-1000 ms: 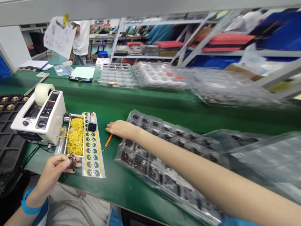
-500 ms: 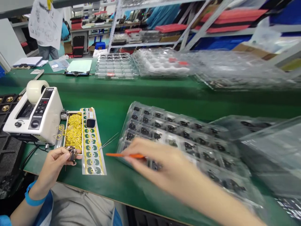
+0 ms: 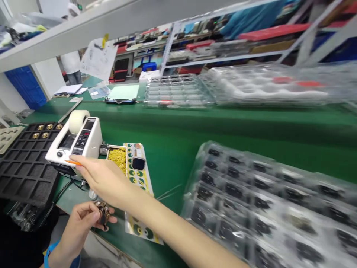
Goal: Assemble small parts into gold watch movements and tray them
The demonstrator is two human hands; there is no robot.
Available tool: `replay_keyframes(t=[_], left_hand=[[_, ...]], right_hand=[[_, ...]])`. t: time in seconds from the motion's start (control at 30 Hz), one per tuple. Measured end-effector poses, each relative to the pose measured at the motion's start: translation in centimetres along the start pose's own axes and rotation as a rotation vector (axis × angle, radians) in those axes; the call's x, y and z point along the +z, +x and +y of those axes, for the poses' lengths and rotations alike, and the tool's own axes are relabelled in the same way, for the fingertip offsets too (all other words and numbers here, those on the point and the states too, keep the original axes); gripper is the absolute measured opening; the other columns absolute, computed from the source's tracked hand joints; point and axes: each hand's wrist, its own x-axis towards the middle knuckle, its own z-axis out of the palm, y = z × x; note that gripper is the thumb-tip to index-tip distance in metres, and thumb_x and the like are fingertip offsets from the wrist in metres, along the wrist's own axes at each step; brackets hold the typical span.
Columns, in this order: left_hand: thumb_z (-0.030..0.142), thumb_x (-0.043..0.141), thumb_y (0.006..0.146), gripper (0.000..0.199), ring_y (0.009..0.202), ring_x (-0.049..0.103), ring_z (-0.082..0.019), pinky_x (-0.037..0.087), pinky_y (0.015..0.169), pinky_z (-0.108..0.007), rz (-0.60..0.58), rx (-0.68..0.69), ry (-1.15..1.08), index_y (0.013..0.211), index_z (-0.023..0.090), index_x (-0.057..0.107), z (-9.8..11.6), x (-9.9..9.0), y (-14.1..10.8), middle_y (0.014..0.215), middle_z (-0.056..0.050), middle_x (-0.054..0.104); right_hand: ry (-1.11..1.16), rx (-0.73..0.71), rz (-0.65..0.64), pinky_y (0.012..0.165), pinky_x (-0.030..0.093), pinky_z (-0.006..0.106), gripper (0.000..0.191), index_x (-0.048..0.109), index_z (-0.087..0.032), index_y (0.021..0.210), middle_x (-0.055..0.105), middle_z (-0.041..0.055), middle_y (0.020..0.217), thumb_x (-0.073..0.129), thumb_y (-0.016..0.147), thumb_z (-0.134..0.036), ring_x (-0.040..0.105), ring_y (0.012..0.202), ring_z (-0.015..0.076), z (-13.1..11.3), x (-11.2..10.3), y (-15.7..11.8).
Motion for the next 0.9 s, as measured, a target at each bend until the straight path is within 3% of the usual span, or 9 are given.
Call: replay_keyframes(t=[0.1,0.17,0.23,0.37,0.47,0.53,0.63,0.73,0.9], left_hand=[[0.044,0.078,0.075,0.034,0.084,0.075,-0.022,0.055,0.063,-0.022,0.032,0.07,-0.002,0.066,0.014,0.065,0.9,-0.6,-0.4,0.092,-0.011,0.077],[0.043,0.078,0.076,0.033,0.083,0.075,-0.021,0.056,0.064,-0.022,0.046,0.118,0.001,0.066,0.015,0.065,1.6,-0.8,-0.3,0.093,-0.01,0.077],[0.043,0.079,0.075,0.032,0.082,0.075,-0.021,0.057,0.065,-0.022,0.037,0.142,0.01,0.066,0.015,0.066,2.3,-0.6,0.2,0.092,-0.009,0.077],[0.044,0.08,0.073,0.031,0.079,0.074,-0.018,0.058,0.067,-0.023,-0.017,0.148,0.025,0.067,0.016,0.067,3.3,1.2,2.1,0.079,-0.005,0.075],[0.044,0.083,0.069,0.032,0.076,0.072,-0.018,0.059,0.069,-0.024,-0.074,0.138,0.021,0.067,0.016,0.067,3.4,3.1,4.1,0.073,-0.003,0.073],[0.047,0.083,0.067,0.034,0.074,0.071,-0.017,0.059,0.07,-0.025,-0.11,0.126,0.028,0.066,0.016,0.068,3.2,4.3,5.2,0.073,-0.002,0.072],[0.05,0.084,0.064,0.038,0.071,0.068,-0.016,0.059,0.071,-0.026,-0.142,0.113,0.091,0.066,0.016,0.069,2.9,5.4,6.4,0.07,-0.003,0.07],[0.054,0.082,0.065,0.041,0.069,0.065,-0.016,0.058,0.073,-0.029,-0.164,0.113,0.19,0.066,0.015,0.072,2.8,5.5,7.0,0.069,-0.003,0.068],[0.055,0.078,0.069,0.041,0.069,0.061,-0.016,0.053,0.069,-0.027,-0.123,0.187,0.333,0.068,0.014,0.076,2.6,4.8,7.4,0.071,-0.005,0.065]], right_hand=[[-0.021,0.03,0.005,0.085,0.055,0.044,0.041,0.062,-0.023,0.129,0.072,0.0094,0.118,0.036,0.098,-0.027,0.068,0.105,0.0291,0.1,0.9,1.3],[0.096,0.018,0.077,0.089,0.053,0.044,0.041,0.063,-0.023,0.128,0.07,0.0092,0.12,0.036,0.098,-0.03,0.066,0.11,0.0279,0.9,0.7,0.4],[0.231,0.056,0.193,0.09,0.053,0.042,0.041,0.066,-0.022,0.123,0.073,0.0084,0.11,0.038,0.097,-0.038,0.065,0.108,0.0265,1.9,0.0,-1.2],[0.38,0.307,0.386,0.068,0.051,0.034,0.04,0.074,-0.021,0.094,0.063,0.0033,0.069,0.055,0.086,-0.055,0.064,0.078,0.0234,3.6,-1.4,-5.2],[0.512,0.484,0.47,0.047,0.035,0.026,0.048,0.072,-0.019,0.081,0.042,-0.0036,0.052,0.065,0.074,-0.066,0.043,0.05,0.0132,4.5,-1.8,-7.4],[0.608,0.553,0.514,0.043,0.024,0.024,0.056,0.071,-0.018,0.075,0.031,-0.0064,0.05,0.065,0.07,-0.073,0.027,0.046,0.0094,4.9,-1.9,-8.2],[0.676,0.563,0.547,0.044,0.02,0.024,0.062,0.068,-0.017,0.071,0.03,-0.0059,0.054,0.062,0.068,-0.078,0.023,0.047,0.0085,5.1,-2.3,-8.8],[0.616,0.533,0.523,0.045,0.023,0.024,0.055,0.068,-0.018,0.07,0.033,-0.0052,0.054,0.062,0.073,-0.073,0.027,0.048,0.0094,5.0,-2.5,-9.3],[0.519,0.519,0.507,0.056,0.041,0.026,0.03,0.07,-0.02,0.077,0.054,0.0007,0.067,0.067,0.077,-0.05,0.046,0.061,0.0143,4.4,-1.7,-9.9]])
